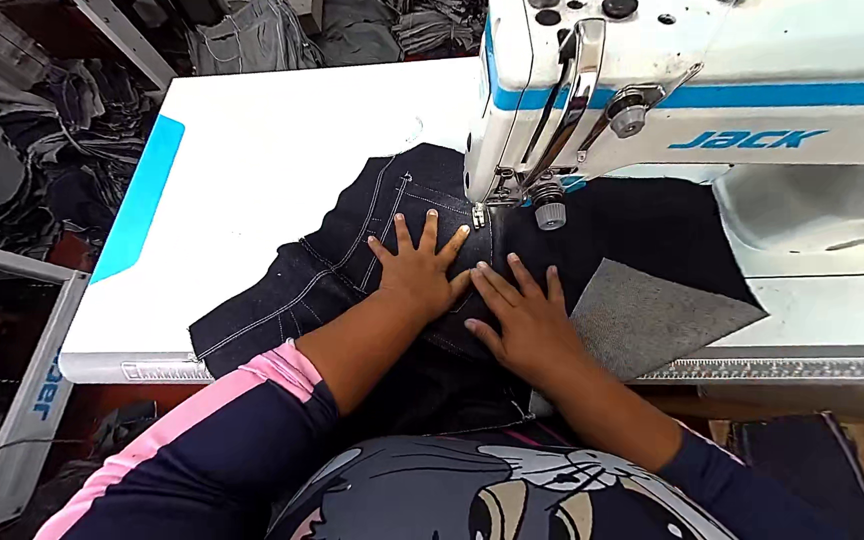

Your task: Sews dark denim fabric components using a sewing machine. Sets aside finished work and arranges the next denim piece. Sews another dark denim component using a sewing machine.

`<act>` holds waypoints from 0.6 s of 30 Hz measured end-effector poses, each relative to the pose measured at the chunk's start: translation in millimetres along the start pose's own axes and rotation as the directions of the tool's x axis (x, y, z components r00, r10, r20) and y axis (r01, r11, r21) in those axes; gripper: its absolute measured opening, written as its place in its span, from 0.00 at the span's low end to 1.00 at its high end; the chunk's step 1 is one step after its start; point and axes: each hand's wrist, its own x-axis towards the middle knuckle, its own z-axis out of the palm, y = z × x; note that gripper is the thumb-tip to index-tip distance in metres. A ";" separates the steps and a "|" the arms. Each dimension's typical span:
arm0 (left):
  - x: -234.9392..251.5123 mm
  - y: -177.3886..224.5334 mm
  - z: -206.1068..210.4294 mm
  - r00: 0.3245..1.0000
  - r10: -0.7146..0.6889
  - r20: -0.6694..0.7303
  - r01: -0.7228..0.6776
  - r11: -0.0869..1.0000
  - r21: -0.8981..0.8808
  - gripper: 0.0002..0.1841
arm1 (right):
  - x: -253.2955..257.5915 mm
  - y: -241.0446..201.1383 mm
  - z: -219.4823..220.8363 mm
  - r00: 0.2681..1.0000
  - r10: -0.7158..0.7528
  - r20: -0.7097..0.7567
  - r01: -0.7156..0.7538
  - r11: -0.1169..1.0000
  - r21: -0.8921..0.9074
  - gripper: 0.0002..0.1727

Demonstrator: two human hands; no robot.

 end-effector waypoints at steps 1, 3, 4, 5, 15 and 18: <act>4.4 -1.6 -2.0 1.000 0.002 -0.009 -0.002 1.000 0.004 0.38 | 3.1 4.6 2.3 1.000 -0.001 -0.004 0.001 1.000 -0.020 0.37; 12.8 -3.1 -4.2 1.000 0.000 -0.026 0.000 1.000 0.006 0.38 | 10.1 14.8 -0.7 1.000 -0.015 0.003 0.015 1.000 -0.014 0.35; 16.8 -3.0 -5.2 0.999 -0.004 -0.032 0.004 1.000 0.005 0.38 | 14.6 19.5 -2.5 1.000 -0.025 0.002 0.025 1.000 -0.011 0.35; 21.2 -2.7 -6.9 0.999 -0.012 -0.039 0.012 1.000 0.001 0.37 | 20.2 24.5 -4.3 0.999 -0.038 -0.003 0.038 0.999 -0.009 0.35; 47.2 -29.4 -30.0 0.972 0.236 0.020 -0.237 0.969 0.071 0.40 | 25.2 2.9 -17.7 0.999 0.022 0.027 -0.019 0.996 -0.082 0.27; 61.0 -68.6 -17.7 0.798 0.599 -0.066 -0.586 0.797 0.149 0.38 | -14.3 -30.7 7.7 0.998 -0.054 -0.024 0.053 0.998 -0.041 0.32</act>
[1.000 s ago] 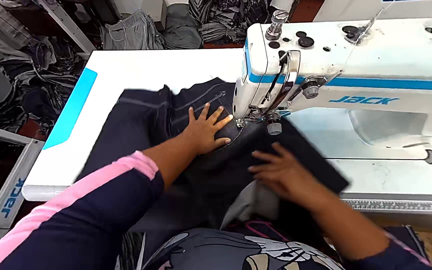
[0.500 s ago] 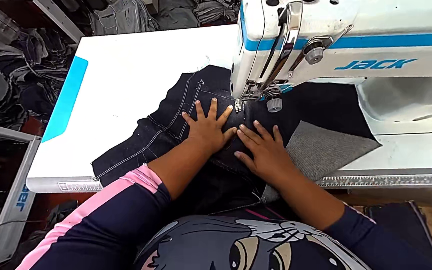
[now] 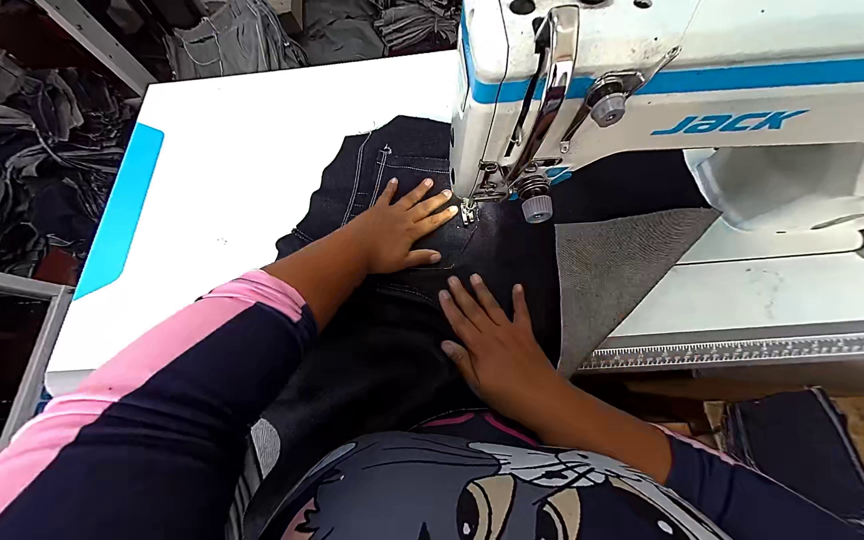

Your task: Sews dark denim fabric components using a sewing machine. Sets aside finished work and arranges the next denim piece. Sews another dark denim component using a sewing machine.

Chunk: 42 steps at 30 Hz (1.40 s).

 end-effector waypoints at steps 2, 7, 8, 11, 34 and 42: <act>-4.1 1.7 12.6 0.996 -0.002 -0.093 0.000 1.000 -0.025 0.38 | -6.1 20.6 5.8 0.994 -0.079 -0.069 0.078 0.997 -0.017 0.32; -9.7 68.3 27.4 0.903 -0.408 -0.139 0.391 0.911 -0.132 0.40 | 1.4 114.1 -31.2 0.998 -0.043 -0.049 0.040 0.997 -0.061 0.41; -8.4 73.4 27.2 0.890 -0.436 -0.132 0.419 0.897 -0.139 0.40 | 3.8 112.2 -40.8 0.999 0.027 0.030 -0.026 0.999 -0.034 0.42; -6.9 72.8 23.5 0.893 -0.443 -0.081 0.430 0.892 -0.138 0.41 | 5.2 61.3 -44.1 0.990 0.087 0.112 -0.098 0.990 0.098 0.32; 26.6 17.2 -21.1 0.915 -0.389 0.107 0.391 0.920 0.004 0.37 | 64.5 110.4 -28.1 0.992 -0.097 0.080 0.083 0.983 0.165 0.29; 12.9 -19.5 -0.2 0.997 -0.060 -0.044 0.059 0.998 -0.025 0.37 | 29.2 -8.0 -63.5 0.764 -0.431 0.481 0.327 0.900 0.288 0.21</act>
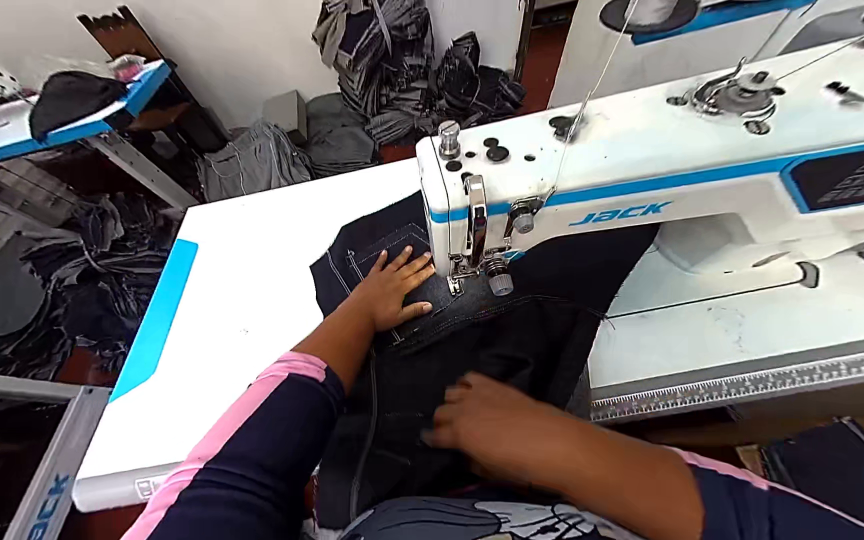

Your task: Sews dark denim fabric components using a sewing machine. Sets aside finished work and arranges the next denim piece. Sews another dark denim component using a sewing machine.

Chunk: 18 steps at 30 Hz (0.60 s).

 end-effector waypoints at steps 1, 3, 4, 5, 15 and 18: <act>-3.1 8.0 2.4 0.998 -0.064 -0.017 0.064 0.998 -0.018 0.37 | -0.1 2.1 2.0 0.997 -0.013 0.075 0.014 1.000 -0.016 0.15; -14.0 39.0 9.5 0.962 -0.270 -0.044 0.266 0.961 -0.068 0.36 | -17.1 19.0 -11.6 0.972 0.115 0.207 -0.102 0.992 -0.074 0.12; -20.4 61.5 11.9 0.923 -0.385 -0.009 0.382 0.919 -0.097 0.36 | -32.8 30.5 -21.6 0.952 0.224 0.207 -0.201 0.971 -0.127 0.10; -25.2 85.5 11.2 0.877 -0.477 0.061 0.481 0.869 -0.120 0.37 | -49.3 41.9 -33.0 0.922 0.352 0.164 -0.320 0.928 -0.189 0.09; -36.6 109.3 18.7 0.922 -0.387 0.004 0.382 0.909 -0.169 0.44 | -16.0 27.3 38.4 0.759 0.323 -0.566 -0.426 0.903 -0.056 0.17; -44.6 89.3 38.2 0.945 -0.280 -0.172 0.225 0.933 -0.281 0.35 | -3.2 39.1 64.6 0.626 0.215 -0.750 -0.429 0.898 -0.101 0.13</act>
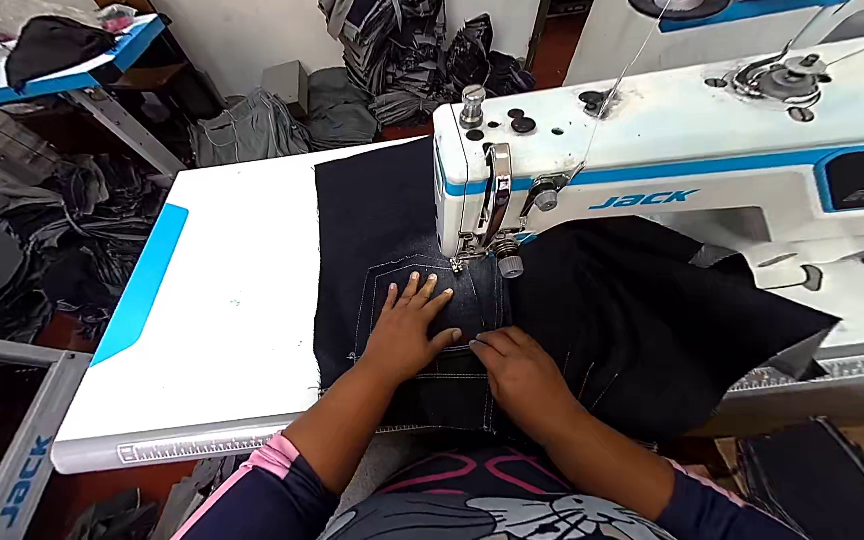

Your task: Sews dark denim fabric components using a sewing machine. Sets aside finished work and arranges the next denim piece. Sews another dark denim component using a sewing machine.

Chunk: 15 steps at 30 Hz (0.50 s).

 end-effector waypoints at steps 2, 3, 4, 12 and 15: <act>0.1 -4.1 -2.8 1.000 0.016 0.006 -0.015 0.999 -0.038 0.35 | -0.4 2.8 3.7 0.997 -0.059 -0.044 0.058 0.998 -0.024 0.11; 0.5 -5.3 -5.0 1.000 0.017 0.021 -0.016 0.999 -0.029 0.38 | -0.8 3.8 5.5 0.994 -0.093 -0.061 0.092 0.995 -0.030 0.11; 0.4 -5.9 -6.8 0.999 0.015 0.041 -0.015 1.000 -0.010 0.41 | -1.7 4.2 7.4 0.989 -0.129 -0.079 0.126 0.991 -0.033 0.10; 3.1 -5.8 -12.2 0.996 0.007 0.088 -0.010 1.000 0.024 0.45 | -25.8 -5.0 4.0 0.996 -0.091 0.012 0.092 0.995 -0.027 0.26; 13.9 -11.2 -13.4 0.998 0.020 0.059 -0.021 1.000 0.019 0.44 | -19.8 2.5 6.7 0.997 -0.059 0.055 0.059 0.998 -0.003 0.30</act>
